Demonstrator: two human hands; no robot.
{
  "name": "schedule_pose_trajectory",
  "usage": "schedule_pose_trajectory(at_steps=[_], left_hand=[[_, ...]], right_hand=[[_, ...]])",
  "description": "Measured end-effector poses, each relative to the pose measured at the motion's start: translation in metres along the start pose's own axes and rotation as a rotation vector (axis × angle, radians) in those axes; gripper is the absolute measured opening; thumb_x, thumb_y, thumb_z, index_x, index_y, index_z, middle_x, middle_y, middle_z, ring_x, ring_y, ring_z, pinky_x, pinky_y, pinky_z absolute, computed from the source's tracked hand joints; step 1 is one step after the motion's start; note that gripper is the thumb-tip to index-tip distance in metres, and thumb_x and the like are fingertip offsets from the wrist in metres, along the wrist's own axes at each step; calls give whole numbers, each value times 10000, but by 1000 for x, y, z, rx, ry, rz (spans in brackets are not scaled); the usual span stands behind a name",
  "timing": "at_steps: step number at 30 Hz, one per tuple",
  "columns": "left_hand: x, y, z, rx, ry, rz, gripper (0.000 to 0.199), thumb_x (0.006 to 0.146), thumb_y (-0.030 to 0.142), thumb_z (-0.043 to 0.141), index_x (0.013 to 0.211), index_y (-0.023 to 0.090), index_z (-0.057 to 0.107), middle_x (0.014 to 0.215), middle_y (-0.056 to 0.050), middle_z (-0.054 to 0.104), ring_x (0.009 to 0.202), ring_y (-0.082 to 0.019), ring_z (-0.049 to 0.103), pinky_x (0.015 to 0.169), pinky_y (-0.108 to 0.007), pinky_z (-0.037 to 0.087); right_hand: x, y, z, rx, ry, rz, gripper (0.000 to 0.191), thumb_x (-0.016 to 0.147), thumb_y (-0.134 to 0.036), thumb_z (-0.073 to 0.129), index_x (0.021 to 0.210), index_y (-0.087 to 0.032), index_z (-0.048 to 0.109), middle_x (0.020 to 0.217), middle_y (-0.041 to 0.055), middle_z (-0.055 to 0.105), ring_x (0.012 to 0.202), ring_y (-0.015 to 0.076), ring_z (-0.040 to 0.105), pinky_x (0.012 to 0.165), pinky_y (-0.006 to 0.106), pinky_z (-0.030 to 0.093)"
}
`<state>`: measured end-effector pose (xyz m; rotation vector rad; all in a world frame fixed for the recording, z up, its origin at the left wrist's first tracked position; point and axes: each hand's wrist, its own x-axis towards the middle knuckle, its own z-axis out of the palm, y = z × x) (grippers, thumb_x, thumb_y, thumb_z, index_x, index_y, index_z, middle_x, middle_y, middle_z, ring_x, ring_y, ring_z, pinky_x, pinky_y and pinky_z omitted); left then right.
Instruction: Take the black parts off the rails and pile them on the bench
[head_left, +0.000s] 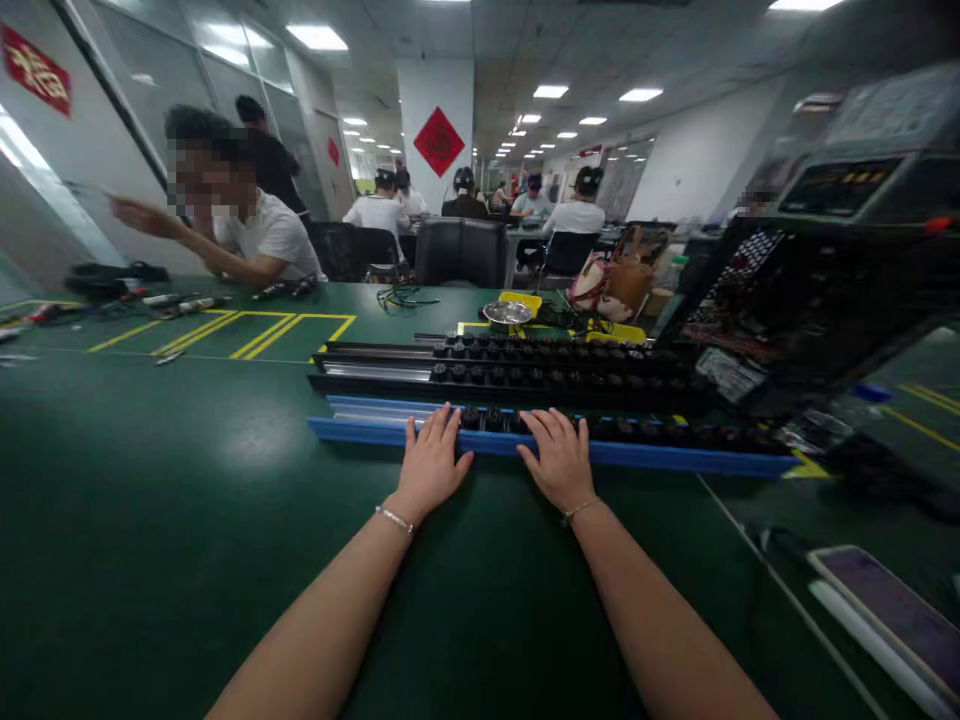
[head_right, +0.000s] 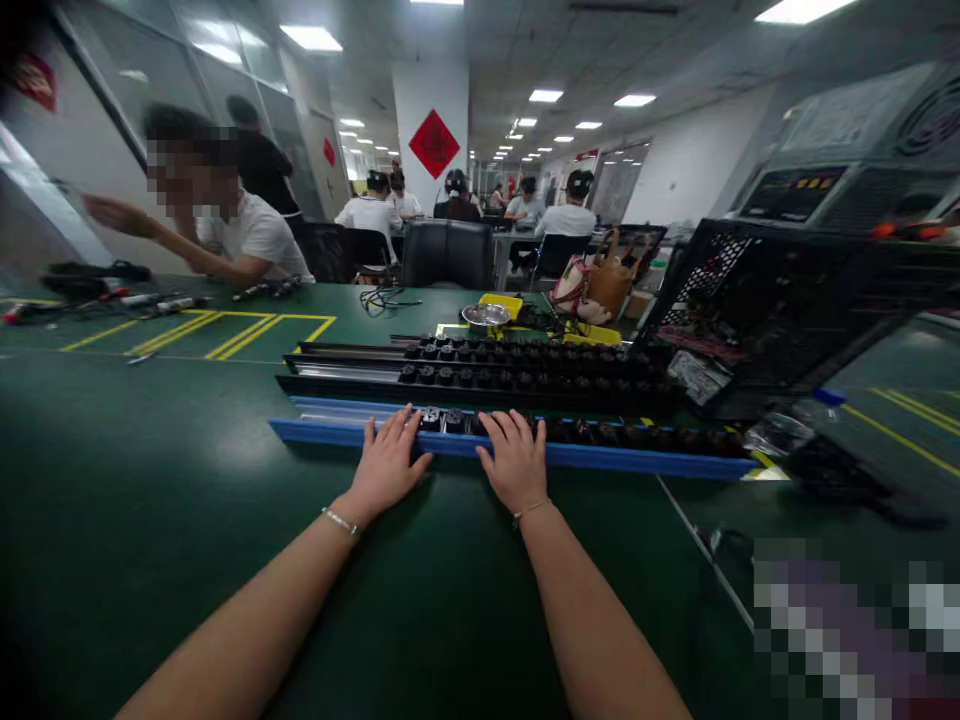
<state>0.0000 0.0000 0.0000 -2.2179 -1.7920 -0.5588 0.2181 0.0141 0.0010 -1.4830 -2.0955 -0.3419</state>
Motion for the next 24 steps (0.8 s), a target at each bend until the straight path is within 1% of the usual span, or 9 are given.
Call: schedule_pose_trajectory(at_steps=[5, 7, 9, 11, 14, 19, 24], left_hand=[[0, 4, 2, -6, -11, 32, 674, 841, 427, 458, 1420, 120, 296, 1454, -110, 378, 1261, -274, 396, 1098, -443, 244], [0, 5, 0, -3, -13, 43, 681, 844, 412, 459, 1433, 128, 267, 1458, -116, 367, 1253, -275, 399, 1081, -423, 269], [0, 7, -4, 8, -9, 59, 702, 833, 420, 484, 1445, 176, 244, 1472, -125, 337, 1236, -285, 412, 1061, -435, 287], [0, 8, -9, 27, -6, 83, 721, 811, 440, 526, 1446, 254, 241, 1483, -125, 310, 1218, -300, 425, 1042, -458, 298], [0, 9, -13, 53, -17, 109, 709, 798, 440, 553, 1432, 342, 251, 1482, -109, 306, 1194, -314, 439, 1024, -485, 303], [0, 10, -15, 72, -28, 122, 676, 796, 414, 567, 1410, 397, 284, 1484, -99, 294, 1195, -334, 430, 1021, -523, 288], [0, 12, -13, 64, -25, 102, 669, 786, 385, 581, 1398, 406, 313, 1501, -77, 271, 1218, -354, 405, 1021, -560, 272]], right_hand=[[4, 3, -1, 15, 27, 25, 393, 835, -314, 515, 1224, -260, 519, 1226, 59, 575, 1194, 261, 426, 1076, 571, 145], [4, 4, -1, 26, 47, 34, 391, 812, -306, 533, 1201, -257, 532, 1211, 59, 576, 1177, 259, 435, 1078, 567, 142], [4, 4, 0, 36, 63, 39, 401, 797, -308, 542, 1195, -256, 533, 1205, 59, 573, 1170, 258, 437, 1078, 566, 139], [4, 4, 1, 42, 75, 40, 409, 793, -322, 540, 1197, -254, 531, 1202, 61, 571, 1170, 259, 436, 1078, 566, 134], [4, 5, 3, 42, 81, 35, 404, 806, -359, 530, 1197, -254, 534, 1197, 65, 572, 1169, 258, 435, 1076, 562, 134], [4, 7, 2, 39, 70, 16, 396, 835, -384, 509, 1212, -261, 525, 1209, 62, 568, 1175, 248, 432, 1079, 544, 132], [5, 3, 1, 50, 67, 50, 397, 827, -366, 531, 1213, -272, 532, 1197, 55, 571, 1174, 247, 431, 1082, 539, 123]])
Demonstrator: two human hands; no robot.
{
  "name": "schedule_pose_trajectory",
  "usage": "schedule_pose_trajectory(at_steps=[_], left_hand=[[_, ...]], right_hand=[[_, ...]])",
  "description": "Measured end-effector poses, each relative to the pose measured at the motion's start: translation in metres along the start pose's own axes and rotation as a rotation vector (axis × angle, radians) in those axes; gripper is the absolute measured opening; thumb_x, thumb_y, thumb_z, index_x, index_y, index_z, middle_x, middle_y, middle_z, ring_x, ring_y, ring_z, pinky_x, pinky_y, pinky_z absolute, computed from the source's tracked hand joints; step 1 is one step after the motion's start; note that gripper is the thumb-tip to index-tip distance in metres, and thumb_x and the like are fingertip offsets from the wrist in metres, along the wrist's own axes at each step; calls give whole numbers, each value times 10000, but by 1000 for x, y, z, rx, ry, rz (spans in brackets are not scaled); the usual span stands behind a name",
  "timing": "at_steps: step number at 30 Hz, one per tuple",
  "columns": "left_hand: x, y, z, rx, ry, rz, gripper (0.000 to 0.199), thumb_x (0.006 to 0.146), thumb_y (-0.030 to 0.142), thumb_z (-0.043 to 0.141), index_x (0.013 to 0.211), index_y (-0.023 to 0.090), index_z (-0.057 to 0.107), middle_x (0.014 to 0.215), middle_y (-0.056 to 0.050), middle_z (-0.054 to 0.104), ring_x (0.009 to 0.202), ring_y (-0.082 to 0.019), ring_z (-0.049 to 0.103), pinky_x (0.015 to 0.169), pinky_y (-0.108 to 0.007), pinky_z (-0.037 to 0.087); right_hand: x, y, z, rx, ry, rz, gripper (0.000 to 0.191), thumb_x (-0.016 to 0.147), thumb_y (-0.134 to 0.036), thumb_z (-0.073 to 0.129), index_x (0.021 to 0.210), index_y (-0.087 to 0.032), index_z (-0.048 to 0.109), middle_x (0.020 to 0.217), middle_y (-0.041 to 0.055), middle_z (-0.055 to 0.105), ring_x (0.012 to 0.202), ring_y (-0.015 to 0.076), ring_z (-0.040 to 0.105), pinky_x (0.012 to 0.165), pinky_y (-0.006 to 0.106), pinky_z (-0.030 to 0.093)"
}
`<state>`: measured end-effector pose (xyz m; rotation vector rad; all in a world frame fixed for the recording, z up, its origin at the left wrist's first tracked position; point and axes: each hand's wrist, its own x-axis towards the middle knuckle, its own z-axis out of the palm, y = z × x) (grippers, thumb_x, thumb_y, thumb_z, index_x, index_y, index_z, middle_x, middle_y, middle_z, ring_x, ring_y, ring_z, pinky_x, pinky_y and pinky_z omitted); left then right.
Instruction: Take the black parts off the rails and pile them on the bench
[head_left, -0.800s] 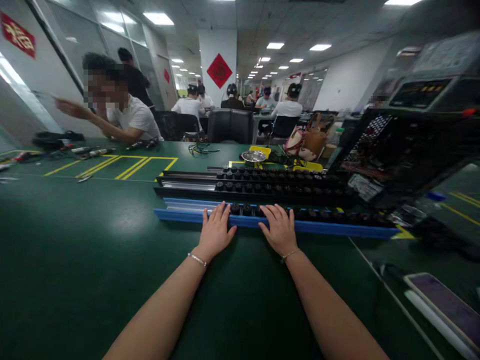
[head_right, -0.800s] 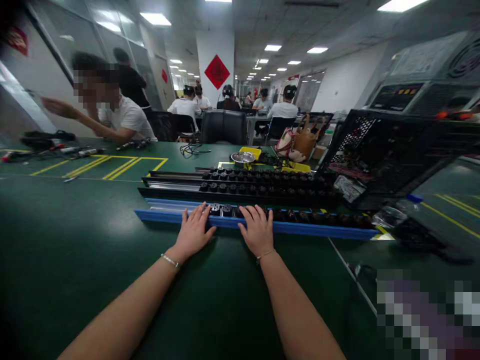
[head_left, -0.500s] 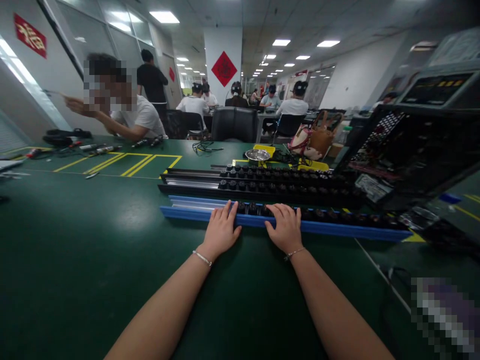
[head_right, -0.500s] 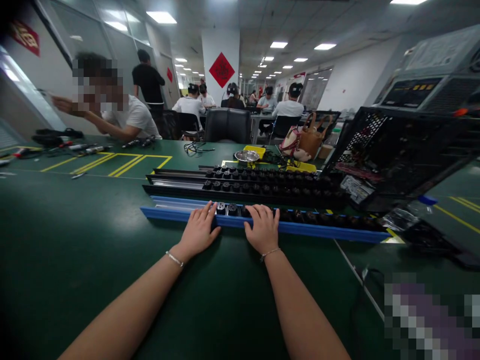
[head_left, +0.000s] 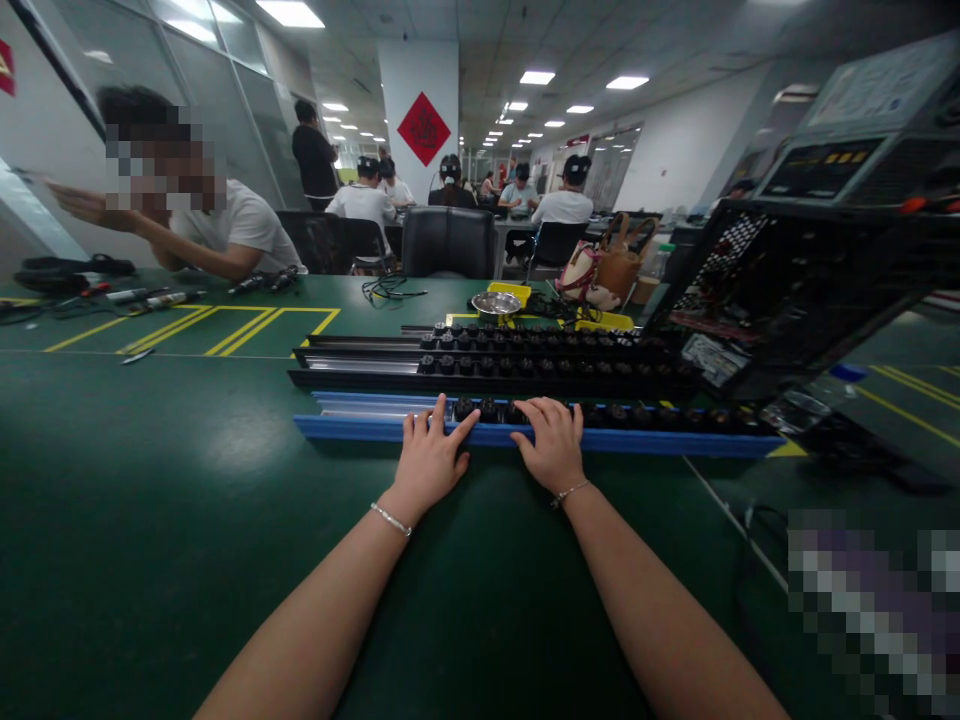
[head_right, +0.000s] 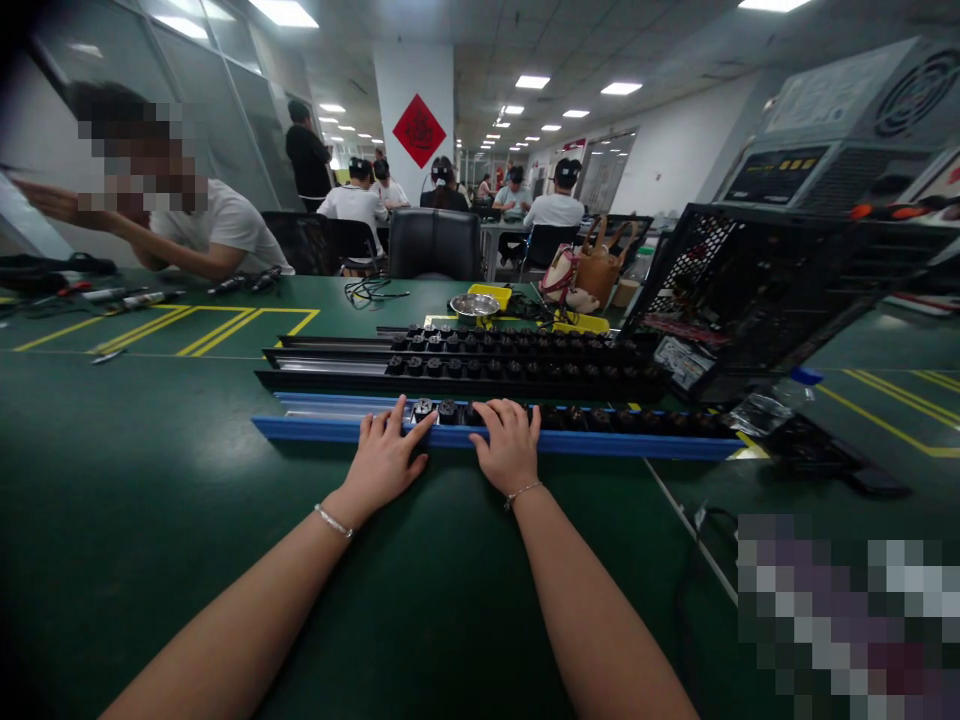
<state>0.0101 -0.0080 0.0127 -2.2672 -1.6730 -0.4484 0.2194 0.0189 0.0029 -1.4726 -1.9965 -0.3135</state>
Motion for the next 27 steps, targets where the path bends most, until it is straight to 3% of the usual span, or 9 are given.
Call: schedule_pose_trajectory(at_steps=[8, 27], left_hand=[[1, 3, 0, 26, 20, -23, 660, 768, 298, 585, 1382, 379, 359, 1474, -90, 328, 1235, -356, 395, 1029, -561, 259], [-2, 4, -2, 7, 50, -83, 520, 826, 296, 474, 1338, 208, 442, 1393, -160, 435, 1275, -312, 392, 1076, -506, 251]], right_hand=[[1, -2, -2, 3, -28, 17, 427, 818, -341, 542, 1244, -321, 524, 1192, 46, 565, 1180, 247, 423, 1078, 555, 119], [1, -4, -3, 29, -29, 14, 426, 814, -342, 528, 1239, -318, 532, 1199, 57, 557, 1174, 259, 421, 1071, 574, 122]])
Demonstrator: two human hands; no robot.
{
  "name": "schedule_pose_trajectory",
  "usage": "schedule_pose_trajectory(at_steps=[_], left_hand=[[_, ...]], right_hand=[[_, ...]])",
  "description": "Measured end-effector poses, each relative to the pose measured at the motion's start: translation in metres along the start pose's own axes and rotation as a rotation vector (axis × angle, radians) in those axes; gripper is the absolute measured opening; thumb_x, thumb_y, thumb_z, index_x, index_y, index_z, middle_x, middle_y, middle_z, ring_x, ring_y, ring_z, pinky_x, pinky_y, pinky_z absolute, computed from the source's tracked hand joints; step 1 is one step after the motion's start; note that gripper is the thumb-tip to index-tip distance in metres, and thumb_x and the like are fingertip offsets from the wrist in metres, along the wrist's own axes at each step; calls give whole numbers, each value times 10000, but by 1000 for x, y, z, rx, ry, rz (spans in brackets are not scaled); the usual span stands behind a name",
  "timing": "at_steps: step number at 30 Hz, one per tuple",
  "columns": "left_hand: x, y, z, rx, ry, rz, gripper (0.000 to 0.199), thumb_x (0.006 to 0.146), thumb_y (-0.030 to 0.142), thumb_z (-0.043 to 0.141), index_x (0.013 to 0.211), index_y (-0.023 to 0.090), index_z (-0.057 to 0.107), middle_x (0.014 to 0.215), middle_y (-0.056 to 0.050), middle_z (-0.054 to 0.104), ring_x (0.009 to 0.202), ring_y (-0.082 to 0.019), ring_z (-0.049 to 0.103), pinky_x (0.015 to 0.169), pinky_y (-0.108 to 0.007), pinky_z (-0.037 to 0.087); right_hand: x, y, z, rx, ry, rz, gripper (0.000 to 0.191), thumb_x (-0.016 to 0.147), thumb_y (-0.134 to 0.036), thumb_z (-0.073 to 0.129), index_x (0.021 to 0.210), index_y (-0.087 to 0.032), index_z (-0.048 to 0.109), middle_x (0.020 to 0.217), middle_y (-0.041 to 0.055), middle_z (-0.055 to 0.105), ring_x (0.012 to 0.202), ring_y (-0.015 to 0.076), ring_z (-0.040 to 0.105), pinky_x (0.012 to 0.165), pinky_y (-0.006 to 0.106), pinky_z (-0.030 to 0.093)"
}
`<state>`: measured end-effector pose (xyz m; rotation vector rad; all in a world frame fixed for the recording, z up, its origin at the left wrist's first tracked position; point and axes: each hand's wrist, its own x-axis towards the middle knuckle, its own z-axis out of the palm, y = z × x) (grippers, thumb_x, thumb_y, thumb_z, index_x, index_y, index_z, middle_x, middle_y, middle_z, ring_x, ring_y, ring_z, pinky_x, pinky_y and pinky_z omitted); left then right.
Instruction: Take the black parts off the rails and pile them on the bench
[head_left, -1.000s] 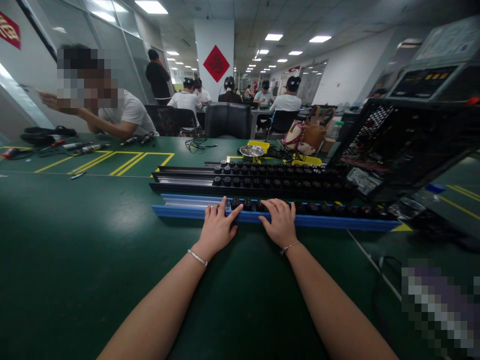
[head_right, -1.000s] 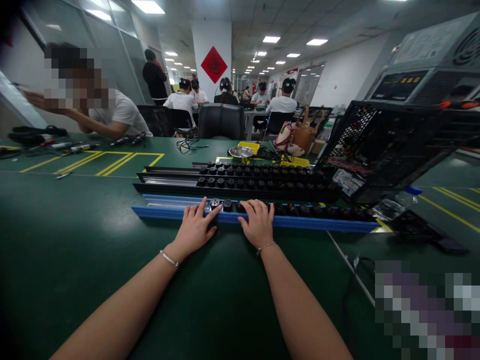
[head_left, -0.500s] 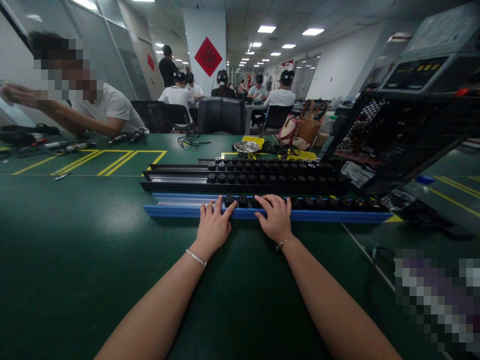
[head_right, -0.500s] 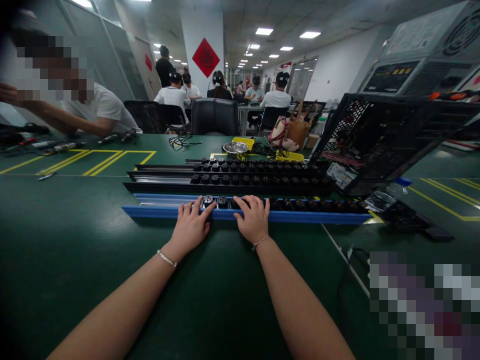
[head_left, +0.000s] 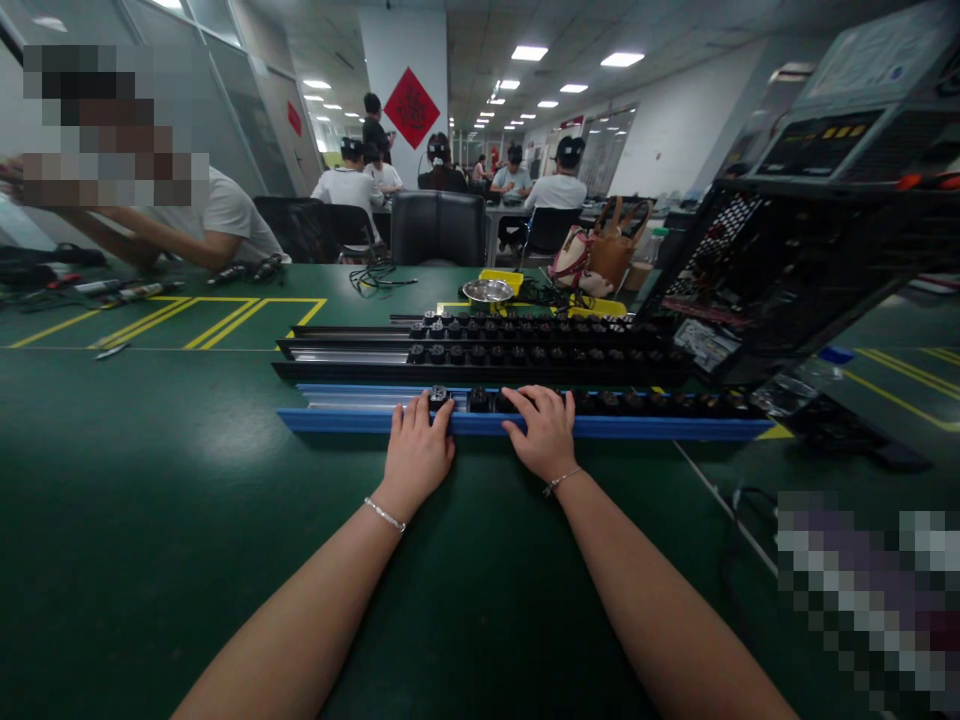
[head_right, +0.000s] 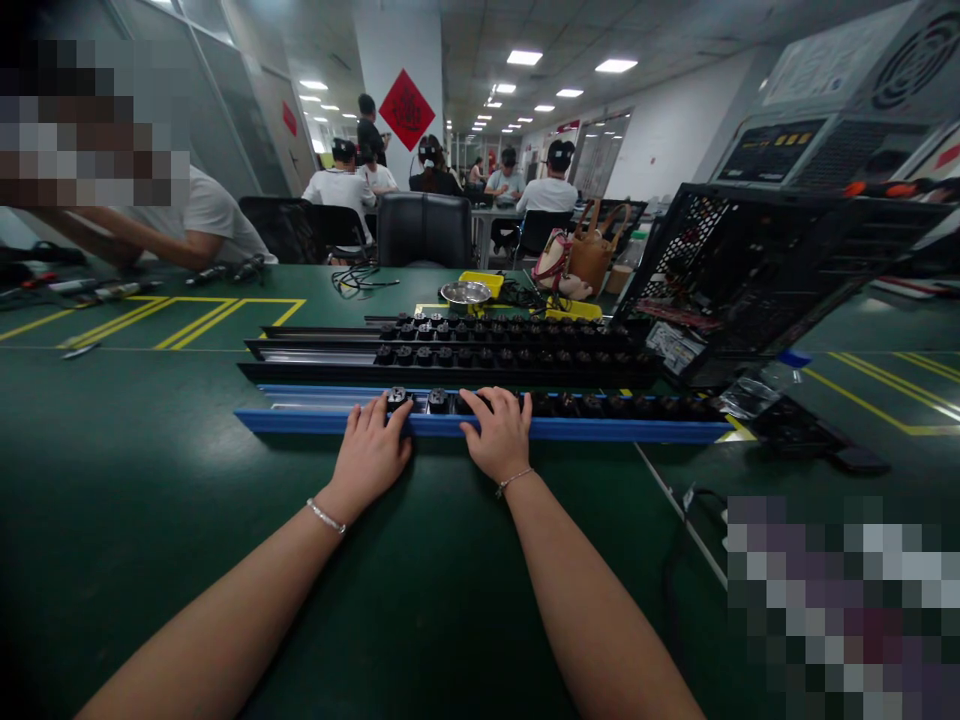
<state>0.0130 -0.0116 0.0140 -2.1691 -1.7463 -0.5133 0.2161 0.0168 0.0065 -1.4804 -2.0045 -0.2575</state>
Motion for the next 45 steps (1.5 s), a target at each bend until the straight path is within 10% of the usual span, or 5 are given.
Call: schedule_pose_trajectory(at_steps=[45], left_hand=[[-1, -2, 4, -31, 8, -52, 544, 812, 269, 491, 1352, 239, 431, 1408, -126, 427, 1316, -308, 350, 1082, -504, 279]], right_hand=[[1, 4, 2, -3, 12, -13, 434, 804, -344, 525, 1238, -323, 532, 1177, 50, 555, 1144, 255, 429, 1058, 580, 145]])
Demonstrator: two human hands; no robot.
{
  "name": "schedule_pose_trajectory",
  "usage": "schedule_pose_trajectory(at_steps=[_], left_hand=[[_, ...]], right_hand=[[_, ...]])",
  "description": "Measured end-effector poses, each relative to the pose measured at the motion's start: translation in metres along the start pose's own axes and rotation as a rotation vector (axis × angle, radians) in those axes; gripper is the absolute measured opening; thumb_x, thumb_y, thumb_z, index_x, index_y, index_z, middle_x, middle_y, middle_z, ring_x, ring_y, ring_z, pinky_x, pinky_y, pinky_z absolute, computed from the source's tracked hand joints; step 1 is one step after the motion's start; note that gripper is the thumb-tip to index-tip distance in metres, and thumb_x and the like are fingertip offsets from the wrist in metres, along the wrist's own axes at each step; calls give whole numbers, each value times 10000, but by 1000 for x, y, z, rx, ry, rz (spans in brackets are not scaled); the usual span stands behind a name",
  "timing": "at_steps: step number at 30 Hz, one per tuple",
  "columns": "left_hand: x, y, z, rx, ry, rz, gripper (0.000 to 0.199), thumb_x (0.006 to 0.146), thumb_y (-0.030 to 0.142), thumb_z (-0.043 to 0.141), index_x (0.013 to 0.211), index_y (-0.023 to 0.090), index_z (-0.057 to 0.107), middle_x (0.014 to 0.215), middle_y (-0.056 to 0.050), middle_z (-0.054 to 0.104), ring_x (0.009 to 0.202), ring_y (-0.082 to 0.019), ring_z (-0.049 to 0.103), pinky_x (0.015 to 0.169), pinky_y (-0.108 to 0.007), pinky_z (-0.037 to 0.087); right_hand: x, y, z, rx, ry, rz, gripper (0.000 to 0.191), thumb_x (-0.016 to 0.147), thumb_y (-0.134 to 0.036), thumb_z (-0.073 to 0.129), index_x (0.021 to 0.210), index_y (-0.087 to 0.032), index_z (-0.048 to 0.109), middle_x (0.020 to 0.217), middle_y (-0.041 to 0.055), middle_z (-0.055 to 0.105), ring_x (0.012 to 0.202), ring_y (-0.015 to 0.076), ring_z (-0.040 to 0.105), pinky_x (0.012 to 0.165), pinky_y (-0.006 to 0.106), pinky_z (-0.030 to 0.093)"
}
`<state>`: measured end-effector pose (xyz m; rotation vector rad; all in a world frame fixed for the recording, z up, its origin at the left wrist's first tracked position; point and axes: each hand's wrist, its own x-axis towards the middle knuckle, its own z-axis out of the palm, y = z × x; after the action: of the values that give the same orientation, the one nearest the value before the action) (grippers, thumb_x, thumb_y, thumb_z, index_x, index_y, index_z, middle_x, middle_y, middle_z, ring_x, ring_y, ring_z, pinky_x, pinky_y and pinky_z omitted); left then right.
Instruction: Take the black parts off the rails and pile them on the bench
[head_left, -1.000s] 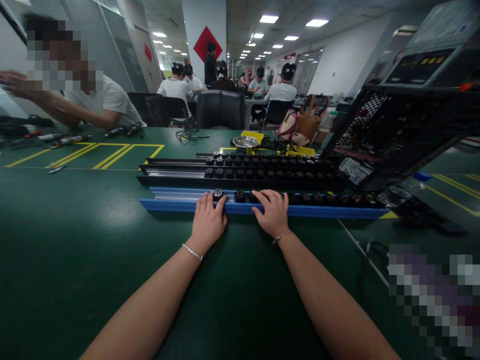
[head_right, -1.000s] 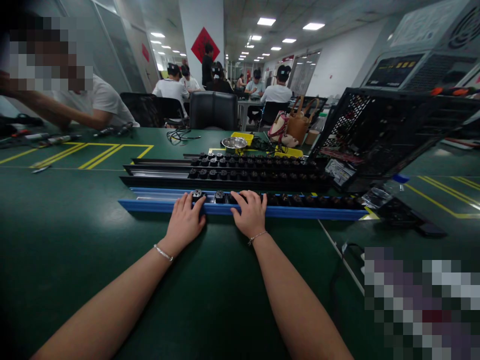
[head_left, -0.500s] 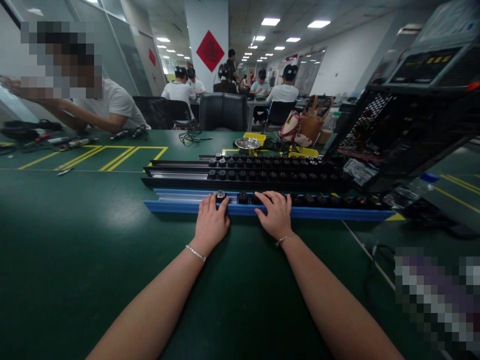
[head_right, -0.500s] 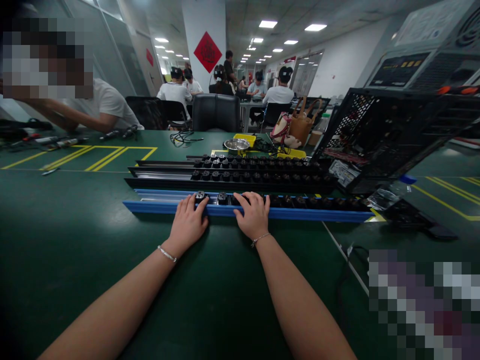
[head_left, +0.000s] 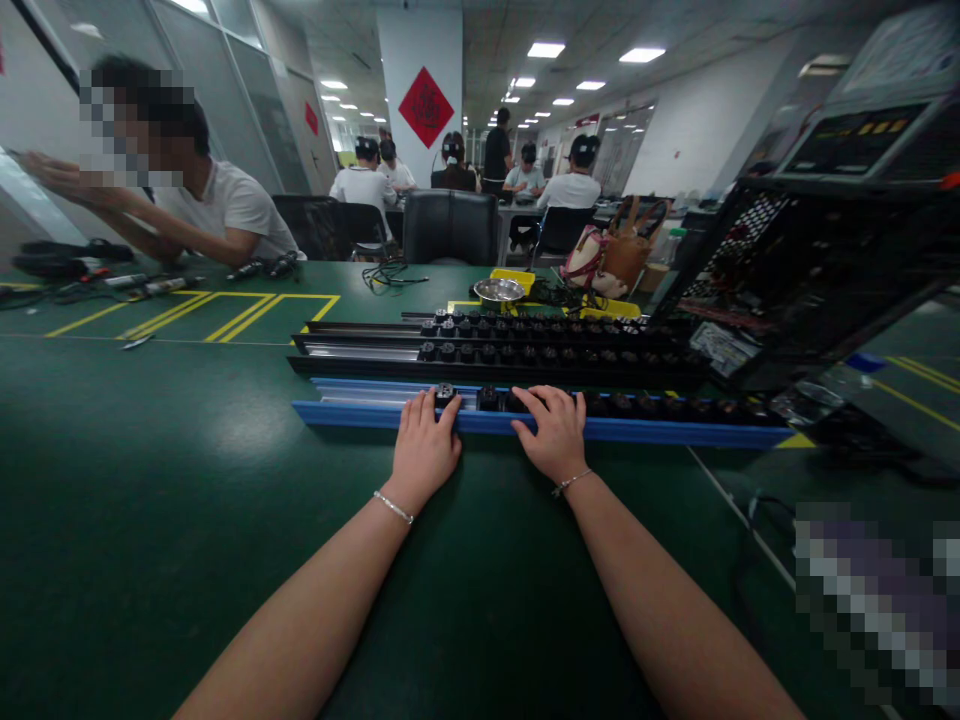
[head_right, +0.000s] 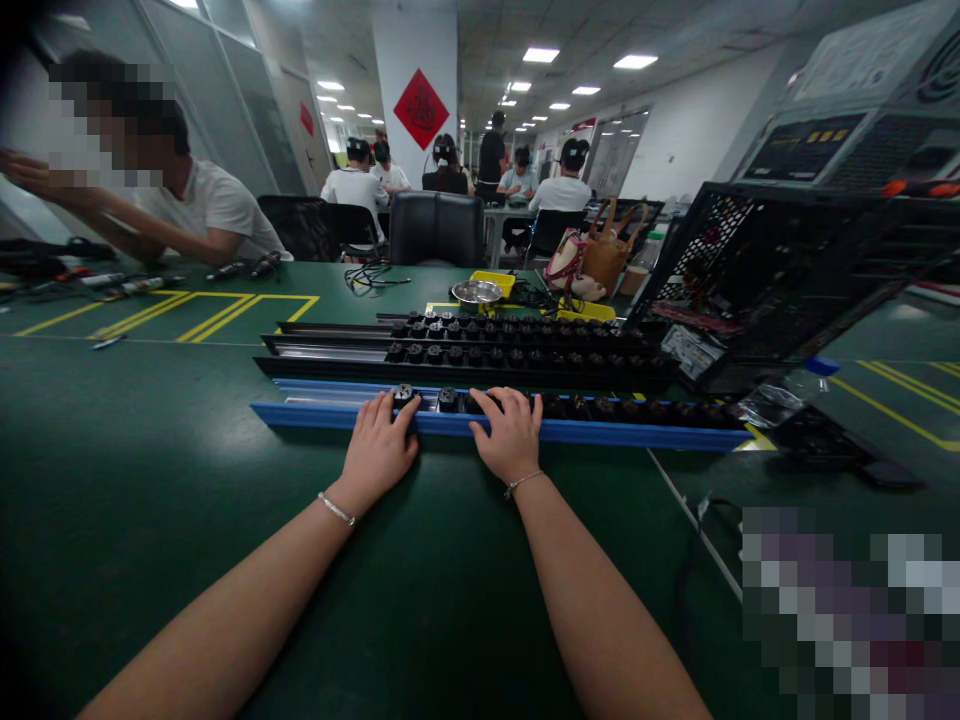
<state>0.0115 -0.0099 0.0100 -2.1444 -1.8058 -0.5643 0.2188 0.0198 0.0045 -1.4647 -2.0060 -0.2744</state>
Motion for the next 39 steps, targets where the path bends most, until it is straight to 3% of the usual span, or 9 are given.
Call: schedule_pose_trajectory(at_steps=[16, 39], left_hand=[[0, -1, 0, 17, 14, 13, 521, 826, 271, 473, 1344, 226, 437, 1388, -145, 438, 1312, -305, 355, 1093, -473, 265], [-1, 0, 6, 42, 28, -57, 548, 826, 315, 498, 1354, 192, 417, 1388, -187, 419, 1325, -333, 323, 1084, -509, 243]], right_hand=[[0, -4, -3, 32, -9, 16, 427, 804, -355, 532, 1229, -311, 539, 1190, 50, 558, 1168, 251, 420, 1077, 559, 108], [-1, 4, 0, -14, 8, -17, 414, 822, -343, 516, 1233, -300, 541, 1183, 55, 554, 1141, 249, 429, 1056, 565, 161]])
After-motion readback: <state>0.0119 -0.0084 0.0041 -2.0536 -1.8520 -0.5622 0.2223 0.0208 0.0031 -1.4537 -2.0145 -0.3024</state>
